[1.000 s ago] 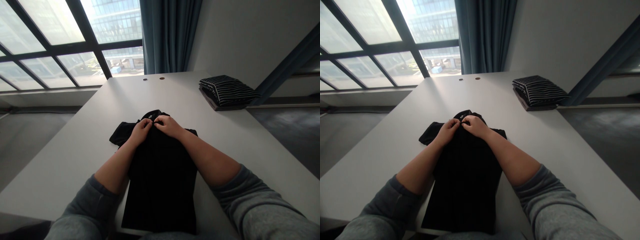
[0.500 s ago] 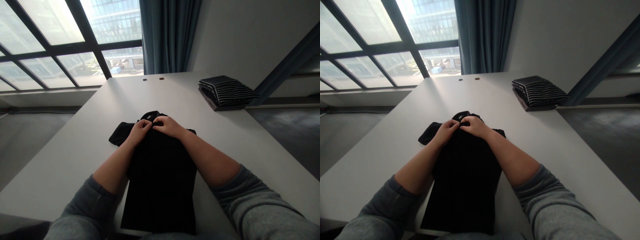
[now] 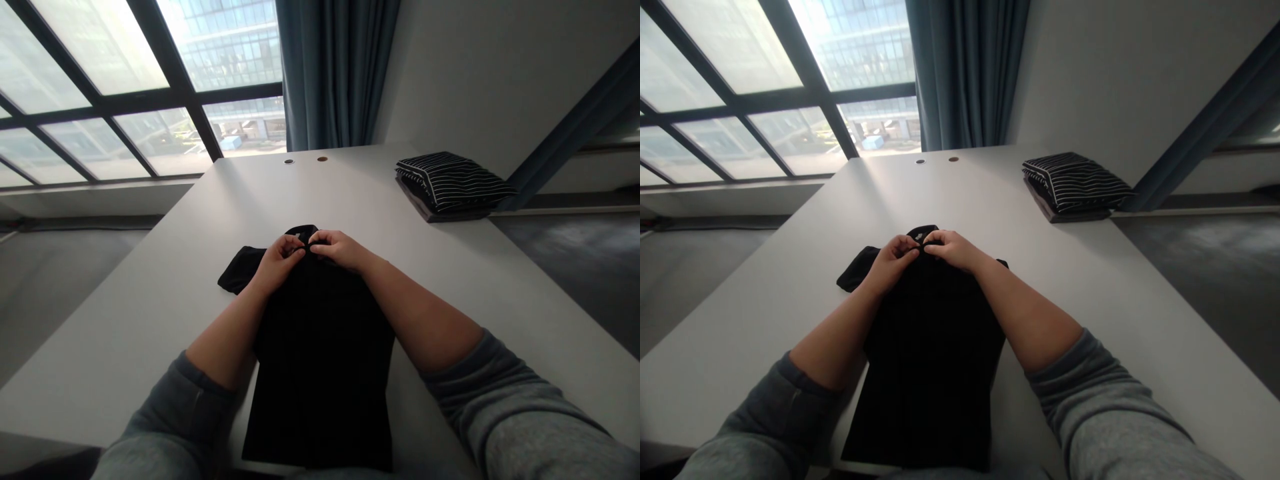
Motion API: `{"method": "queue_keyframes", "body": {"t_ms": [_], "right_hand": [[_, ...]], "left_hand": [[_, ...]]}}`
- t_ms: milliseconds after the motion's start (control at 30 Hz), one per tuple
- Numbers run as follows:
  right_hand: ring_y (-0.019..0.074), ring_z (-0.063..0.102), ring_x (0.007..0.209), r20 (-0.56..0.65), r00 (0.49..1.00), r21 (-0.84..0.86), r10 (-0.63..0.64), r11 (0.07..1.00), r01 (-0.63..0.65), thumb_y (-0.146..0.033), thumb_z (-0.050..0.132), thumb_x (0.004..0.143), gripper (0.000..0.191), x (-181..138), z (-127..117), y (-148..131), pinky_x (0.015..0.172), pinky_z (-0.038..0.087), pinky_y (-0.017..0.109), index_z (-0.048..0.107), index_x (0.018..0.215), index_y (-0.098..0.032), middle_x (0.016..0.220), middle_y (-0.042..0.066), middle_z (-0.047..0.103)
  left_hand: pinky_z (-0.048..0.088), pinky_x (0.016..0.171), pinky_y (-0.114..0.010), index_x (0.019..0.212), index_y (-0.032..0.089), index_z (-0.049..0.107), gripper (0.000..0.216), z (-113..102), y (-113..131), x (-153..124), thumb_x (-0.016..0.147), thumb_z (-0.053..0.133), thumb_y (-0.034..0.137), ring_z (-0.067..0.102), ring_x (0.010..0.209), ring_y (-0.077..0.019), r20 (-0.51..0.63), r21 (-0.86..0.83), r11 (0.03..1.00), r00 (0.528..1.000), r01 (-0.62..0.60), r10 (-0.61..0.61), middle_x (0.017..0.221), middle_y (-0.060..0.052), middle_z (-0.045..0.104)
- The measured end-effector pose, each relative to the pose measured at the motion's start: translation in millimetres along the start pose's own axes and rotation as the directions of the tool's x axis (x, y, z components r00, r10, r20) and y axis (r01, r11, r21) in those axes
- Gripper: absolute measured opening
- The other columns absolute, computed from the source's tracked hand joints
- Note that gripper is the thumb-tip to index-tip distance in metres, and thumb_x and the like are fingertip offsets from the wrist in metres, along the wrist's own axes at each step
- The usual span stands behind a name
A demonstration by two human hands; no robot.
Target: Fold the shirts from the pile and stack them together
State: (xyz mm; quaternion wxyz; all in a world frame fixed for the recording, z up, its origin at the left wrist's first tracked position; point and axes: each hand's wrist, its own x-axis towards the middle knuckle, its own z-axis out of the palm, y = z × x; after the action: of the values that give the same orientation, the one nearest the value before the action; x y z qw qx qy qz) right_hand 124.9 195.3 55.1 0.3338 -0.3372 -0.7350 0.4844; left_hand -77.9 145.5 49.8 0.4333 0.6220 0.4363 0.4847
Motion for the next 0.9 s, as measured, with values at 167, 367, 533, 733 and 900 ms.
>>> {"method": "queue_keyframes", "body": {"t_ms": [167, 367, 533, 733, 900], "right_hand": [[0.0173, 0.066, 0.090, -0.142, 0.982, -0.225, -0.127, 0.970, 0.093, -0.023, 0.069, 0.081, 0.023, 2.7, -10.3, 6.8, 0.090, 0.051, 0.032, 0.073, 0.103, -0.019, 0.100, 0.004, 0.073], [0.0205, 0.065, 0.088, -0.154, 0.954, -0.574, -0.259, 0.809, 0.127, -0.008, 0.061, 0.080, 0.023, 2.9, -34.5, 27.4, 0.087, 0.051, 0.034, 0.075, 0.092, -0.020, 0.097, 0.005, 0.071], [0.0226, 0.064, 0.093, -0.201, 0.917, -0.620, -0.344, 0.770, 0.153, -0.012, 0.057, 0.089, 0.017, 3.0, -38.0, 33.2, 0.090, 0.050, 0.035, 0.071, 0.095, -0.020, 0.103, 0.008, 0.069], [0.0217, 0.064, 0.086, -0.227, 0.925, -0.563, -0.306, 0.816, 0.132, -0.021, 0.057, 0.094, 0.014, 2.1, -34.3, 31.7, 0.084, 0.050, 0.034, 0.068, 0.103, -0.020, 0.098, 0.007, 0.071], [0.0215, 0.065, 0.091, -0.195, 0.923, -0.544, -0.333, 0.820, 0.180, -0.017, 0.063, 0.087, 0.016, 0.8, -40.6, 32.8, 0.087, 0.050, 0.035, 0.073, 0.099, -0.022, 0.099, 0.005, 0.073]], "left_hand": [[0.051, 0.094, -0.036, 0.109, 0.021, 0.060, 0.029, -8.0, -0.7, 0.5, 0.085, 0.071, 0.034, 0.067, 0.101, -0.0206, 0.061, 0.206, 0.970, 0.991, -0.127, 0.117, 0.105, -0.005, 0.070], [0.052, 0.092, -0.039, 0.118, 0.025, 0.062, 0.038, -24.1, -0.7, 0.8, 0.081, 0.063, 0.019, 0.070, 0.097, -0.0240, 0.173, 0.620, 0.771, 0.984, -0.147, 0.048, 0.105, -0.003, 0.074], [0.050, 0.092, -0.042, 0.105, 0.025, 0.068, 0.018, -28.0, 6.8, 3.8, 0.092, 0.057, 0.029, 0.071, 0.093, -0.0284, -0.022, 0.803, 0.595, 0.995, -0.041, 0.098, 0.097, -0.006, 0.076], [0.048, 0.088, -0.039, 0.098, 0.024, 0.068, 0.018, -44.9, 3.0, 10.4, 0.094, 0.059, 0.040, 0.069, 0.091, -0.0268, -0.154, 0.766, 0.641, 0.982, 0.051, 0.105, 0.094, -0.006, 0.075], [0.046, 0.074, -0.032, 0.093, 0.023, 0.065, 0.028, -47.0, 4.8, 10.5, 0.095, 0.055, 0.048, 0.061, 0.077, -0.0199, -0.171, 0.527, 0.845, 0.985, 0.090, 0.002, 0.080, -0.001, 0.067]]}}
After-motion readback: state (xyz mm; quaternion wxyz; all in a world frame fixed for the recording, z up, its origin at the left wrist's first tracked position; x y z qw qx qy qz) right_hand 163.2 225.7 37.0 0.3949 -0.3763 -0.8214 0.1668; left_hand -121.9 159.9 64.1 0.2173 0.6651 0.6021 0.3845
